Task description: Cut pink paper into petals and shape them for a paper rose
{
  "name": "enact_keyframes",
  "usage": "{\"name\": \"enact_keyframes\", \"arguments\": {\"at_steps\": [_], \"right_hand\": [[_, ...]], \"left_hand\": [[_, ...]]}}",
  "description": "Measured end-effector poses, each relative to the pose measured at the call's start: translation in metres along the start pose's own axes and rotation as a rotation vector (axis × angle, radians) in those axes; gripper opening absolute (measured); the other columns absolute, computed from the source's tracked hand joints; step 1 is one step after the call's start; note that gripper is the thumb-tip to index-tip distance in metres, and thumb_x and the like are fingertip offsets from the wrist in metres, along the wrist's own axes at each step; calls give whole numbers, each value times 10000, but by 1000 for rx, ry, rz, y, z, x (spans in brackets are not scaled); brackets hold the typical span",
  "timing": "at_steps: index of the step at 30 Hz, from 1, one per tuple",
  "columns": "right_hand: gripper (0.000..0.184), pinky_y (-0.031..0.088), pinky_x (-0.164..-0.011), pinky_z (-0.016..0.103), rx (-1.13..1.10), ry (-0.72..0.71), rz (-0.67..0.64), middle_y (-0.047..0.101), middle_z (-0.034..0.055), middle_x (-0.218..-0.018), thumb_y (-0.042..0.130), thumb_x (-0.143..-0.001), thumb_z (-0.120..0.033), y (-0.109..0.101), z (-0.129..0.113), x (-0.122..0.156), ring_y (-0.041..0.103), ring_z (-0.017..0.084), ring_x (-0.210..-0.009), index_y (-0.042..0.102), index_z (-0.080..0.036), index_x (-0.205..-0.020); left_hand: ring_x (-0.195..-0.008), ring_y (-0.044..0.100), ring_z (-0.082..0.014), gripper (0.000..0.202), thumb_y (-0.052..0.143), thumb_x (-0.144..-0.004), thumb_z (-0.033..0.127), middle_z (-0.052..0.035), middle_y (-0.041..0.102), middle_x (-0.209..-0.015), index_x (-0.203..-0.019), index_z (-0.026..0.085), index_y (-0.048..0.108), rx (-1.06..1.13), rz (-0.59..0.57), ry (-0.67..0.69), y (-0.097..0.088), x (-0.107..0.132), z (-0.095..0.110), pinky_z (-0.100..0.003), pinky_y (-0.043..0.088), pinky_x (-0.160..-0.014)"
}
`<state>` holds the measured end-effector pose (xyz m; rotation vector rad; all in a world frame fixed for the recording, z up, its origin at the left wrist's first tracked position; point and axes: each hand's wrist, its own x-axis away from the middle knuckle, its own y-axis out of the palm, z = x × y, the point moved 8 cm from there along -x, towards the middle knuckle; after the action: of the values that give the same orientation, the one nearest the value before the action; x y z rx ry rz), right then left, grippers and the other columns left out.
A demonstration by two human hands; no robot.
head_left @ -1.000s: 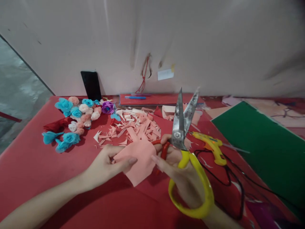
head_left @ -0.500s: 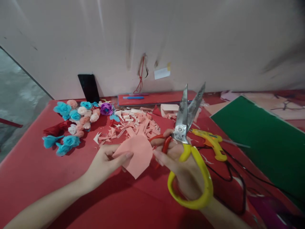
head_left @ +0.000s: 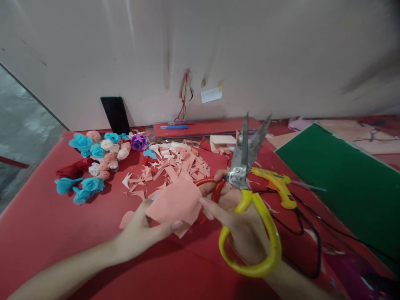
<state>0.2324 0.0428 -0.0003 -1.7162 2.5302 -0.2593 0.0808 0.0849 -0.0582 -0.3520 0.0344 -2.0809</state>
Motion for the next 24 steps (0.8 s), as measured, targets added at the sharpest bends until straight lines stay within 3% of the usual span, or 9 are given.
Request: {"name": "enact_keyframes", "arguments": {"at_steps": [2,5,9,11,15,19,24], "right_hand": [[35,375,-431,202,-7,68,-12,464,-40,-518,519,-663,-189,1,5,0,442,96,-467,525,-193,-629],[108,425,-509,200,-113,125,-32,493,-39,-602,546,-619,-190,3,14,-2,484,94,-530,480,-202,-704],[382,468,-561,152,-308,103,-73,515,-60,-711,598,-542,-116,7,22,-5,562,83,-629,399,-248,-841],[401,469,-567,116,-315,98,-63,516,-66,-714,583,-552,-94,9,24,-4,572,70,-650,397,-254,-868],[339,481,-606,118,-334,91,-36,514,-53,-699,554,-575,-86,12,20,0,571,71,-658,422,-241,-846],[349,491,-622,166,-285,107,17,521,-38,-724,581,-551,-104,8,14,1,564,91,-657,418,-237,-829],[285,473,-615,218,-119,77,32,524,-38,-646,585,-577,-193,3,7,-1,536,112,-604,402,-230,-793]], "left_hand": [[-626,556,-159,268,602,-653,385,-41,625,-661,-704,123,623,-95,-33,47,4,0,7,-234,459,-573],[-484,435,-99,326,550,-703,369,10,483,-471,-480,131,544,-219,-109,157,7,-2,21,-199,372,-471],[-450,358,-75,339,542,-722,364,34,402,-443,-476,131,552,-302,-271,152,13,-1,24,-190,291,-423],[-416,332,-66,340,570,-699,377,49,385,-419,-461,136,543,-314,-269,92,13,-2,20,-186,266,-388],[-392,416,-72,291,626,-655,379,42,500,-420,-492,142,582,-257,-210,-46,11,-4,10,-169,323,-365],[-486,576,-93,296,539,-754,347,-45,673,-585,-615,115,660,-56,-438,-121,31,0,8,-172,469,-504],[-462,606,-101,303,528,-771,337,-69,689,-578,-625,105,657,11,-454,-153,32,2,9,-171,495,-480]]}}
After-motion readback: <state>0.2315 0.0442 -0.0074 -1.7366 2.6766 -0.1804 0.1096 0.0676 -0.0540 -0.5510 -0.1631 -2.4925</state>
